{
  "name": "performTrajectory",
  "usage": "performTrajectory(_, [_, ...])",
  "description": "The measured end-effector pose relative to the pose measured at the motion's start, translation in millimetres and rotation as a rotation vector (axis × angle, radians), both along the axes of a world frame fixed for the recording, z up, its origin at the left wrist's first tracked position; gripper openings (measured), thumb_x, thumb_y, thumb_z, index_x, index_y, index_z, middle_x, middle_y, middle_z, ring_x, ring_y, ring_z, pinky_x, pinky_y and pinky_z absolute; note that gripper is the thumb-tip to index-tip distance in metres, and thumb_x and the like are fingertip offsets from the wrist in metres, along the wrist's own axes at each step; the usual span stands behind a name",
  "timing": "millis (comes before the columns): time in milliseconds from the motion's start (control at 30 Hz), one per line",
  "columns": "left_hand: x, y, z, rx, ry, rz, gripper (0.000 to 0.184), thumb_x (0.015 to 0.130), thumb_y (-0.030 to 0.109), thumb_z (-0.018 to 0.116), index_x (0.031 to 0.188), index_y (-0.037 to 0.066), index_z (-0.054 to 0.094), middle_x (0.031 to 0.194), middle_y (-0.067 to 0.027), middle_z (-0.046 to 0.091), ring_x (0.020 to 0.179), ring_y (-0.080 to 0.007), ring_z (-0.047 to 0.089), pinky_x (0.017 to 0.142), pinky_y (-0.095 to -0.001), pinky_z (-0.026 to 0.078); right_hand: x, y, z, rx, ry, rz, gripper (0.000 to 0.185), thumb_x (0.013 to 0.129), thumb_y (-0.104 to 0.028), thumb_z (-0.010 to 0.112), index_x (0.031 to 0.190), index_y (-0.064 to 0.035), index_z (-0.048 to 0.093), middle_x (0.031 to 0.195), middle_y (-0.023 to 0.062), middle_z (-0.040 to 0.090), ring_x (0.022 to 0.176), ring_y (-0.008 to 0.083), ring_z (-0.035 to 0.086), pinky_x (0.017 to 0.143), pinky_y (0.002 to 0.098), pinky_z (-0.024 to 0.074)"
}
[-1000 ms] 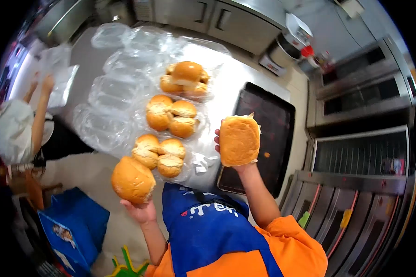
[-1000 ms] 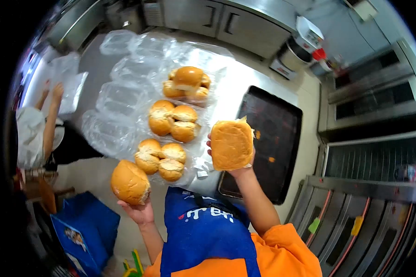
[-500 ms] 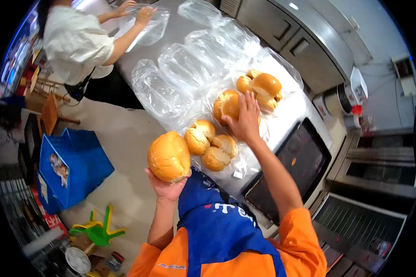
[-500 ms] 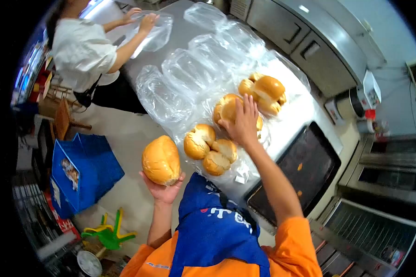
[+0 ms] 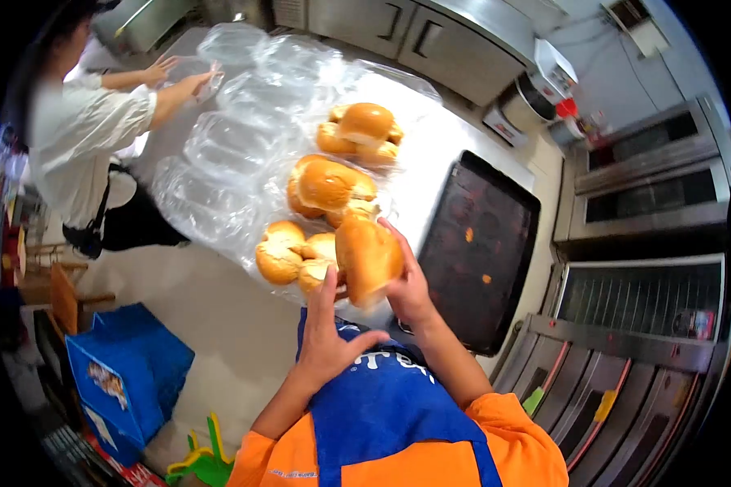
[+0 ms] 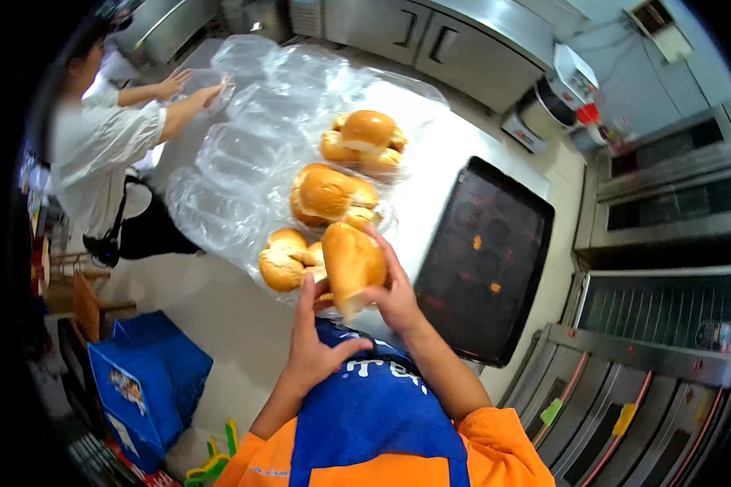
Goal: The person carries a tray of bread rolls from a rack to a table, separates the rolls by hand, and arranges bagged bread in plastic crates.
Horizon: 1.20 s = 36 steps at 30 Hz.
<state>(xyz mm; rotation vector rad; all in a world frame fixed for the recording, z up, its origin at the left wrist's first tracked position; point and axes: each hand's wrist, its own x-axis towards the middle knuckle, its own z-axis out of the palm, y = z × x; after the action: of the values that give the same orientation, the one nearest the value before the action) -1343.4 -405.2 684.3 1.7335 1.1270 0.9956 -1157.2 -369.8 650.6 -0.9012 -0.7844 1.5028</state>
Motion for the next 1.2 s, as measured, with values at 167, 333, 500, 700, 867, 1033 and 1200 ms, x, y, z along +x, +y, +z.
performTrajectory(167, [4.9, -7.2, -5.7, -0.117, -0.329, -0.242, 0.071, 0.089, 0.024, 0.084, 0.146, 0.001, 0.048, 0.127, -0.0165, 0.066, 0.111, -0.0253, 0.066, 0.100, -0.0389, 0.052, 69.9, -31.5, -0.1, 0.013, 0.403, 0.064, 0.121, 0.068, -0.037, 0.098, 0.162, -0.0046, 0.029, 0.156, 0.0142, 0.046, 0.145, 0.0262, 0.047, 0.121, 0.0400, 0.0371])
performTrajectory(333, [39.6, -5.2, 18.9, -0.486, -0.635, -0.074, 0.033, 0.098, 0.007, 0.068, 0.125, 0.005, 0.049, 0.112, -0.0104, 0.065, 0.101, -0.0164, 0.065, 0.094, -0.0318, 0.052, 89.5, -46.5, 30.5, 0.199, -0.155, 0.135, 0.120, 0.062, -0.031, 0.101, 0.159, -0.0050, 0.037, 0.157, 0.0143, 0.045, 0.146, 0.0275, 0.044, 0.124, 0.0402, 0.0308])
performTrajectory(500, [61.5, 8.1, 20.0, -0.560, -0.488, -0.071, 0.041, 0.091, 0.008, 0.074, 0.118, 0.007, 0.043, 0.103, -0.0054, 0.062, 0.092, -0.0091, 0.063, 0.085, -0.0240, 0.052, 111.3, -50.0, 41.6, 0.379, -0.526, 0.217, 0.113, 0.062, -0.032, 0.100, 0.156, -0.0066, 0.043, 0.154, 0.0149, 0.048, 0.145, 0.0300, 0.044, 0.123, 0.0422, 0.0316])
performTrajectory(700, [73.9, 11.8, 14.9, -0.533, -0.351, -0.178, 0.041, 0.090, 0.008, 0.074, 0.117, 0.007, 0.043, 0.100, -0.0053, 0.062, 0.088, -0.0081, 0.062, 0.078, -0.0228, 0.053, 131.9, -60.1, 50.5, 0.457, -0.757, 0.204, 0.107, 0.064, -0.032, 0.098, 0.154, -0.0066, 0.046, 0.153, 0.0156, 0.050, 0.141, 0.0339, 0.047, 0.121, 0.0442, 0.0339])
performTrajectory(867, [79.0, 12.6, 2.9, -0.601, -0.368, -0.241, 0.040, 0.089, 0.004, 0.072, 0.117, 0.007, 0.043, 0.096, -0.0049, 0.063, 0.086, -0.0074, 0.062, 0.074, -0.0225, 0.051, 144.9, -66.7, 55.4, 0.518, -0.855, 0.186, 0.106, 0.064, -0.032, 0.098, 0.154, -0.0068, 0.047, 0.151, 0.0151, 0.052, 0.139, 0.0342, 0.048, 0.119, 0.0456, 0.0352])
performTrajectory(1033, [89.2, 12.7, 6.3, -0.637, -0.395, -0.287, 0.041, 0.088, 0.002, 0.069, 0.118, 0.008, 0.043, 0.095, -0.0052, 0.064, 0.085, -0.0076, 0.062, 0.073, -0.0230, 0.051, 155.3, -75.0, 55.5, 0.491, -0.824, 0.169, 0.107, 0.063, -0.031, 0.098, 0.154, -0.0070, 0.047, 0.151, 0.0151, 0.052, 0.139, 0.0343, 0.048, 0.119, 0.0457, 0.0355])
performTrajectory(1200, [94.2, 15.5, 10.2, -0.652, -0.435, -0.313, 0.043, 0.089, 0.003, 0.070, 0.121, 0.008, 0.042, 0.097, -0.0066, 0.066, 0.085, -0.0083, 0.063, 0.075, -0.0249, 0.052, 161.8, -75.5, 56.3, 0.481, -0.820, 0.163, 0.108, 0.062, -0.030, 0.098, 0.154, -0.0071, 0.047, 0.152, 0.0150, 0.052, 0.140, 0.0340, 0.047, 0.119, 0.0455, 0.0354])
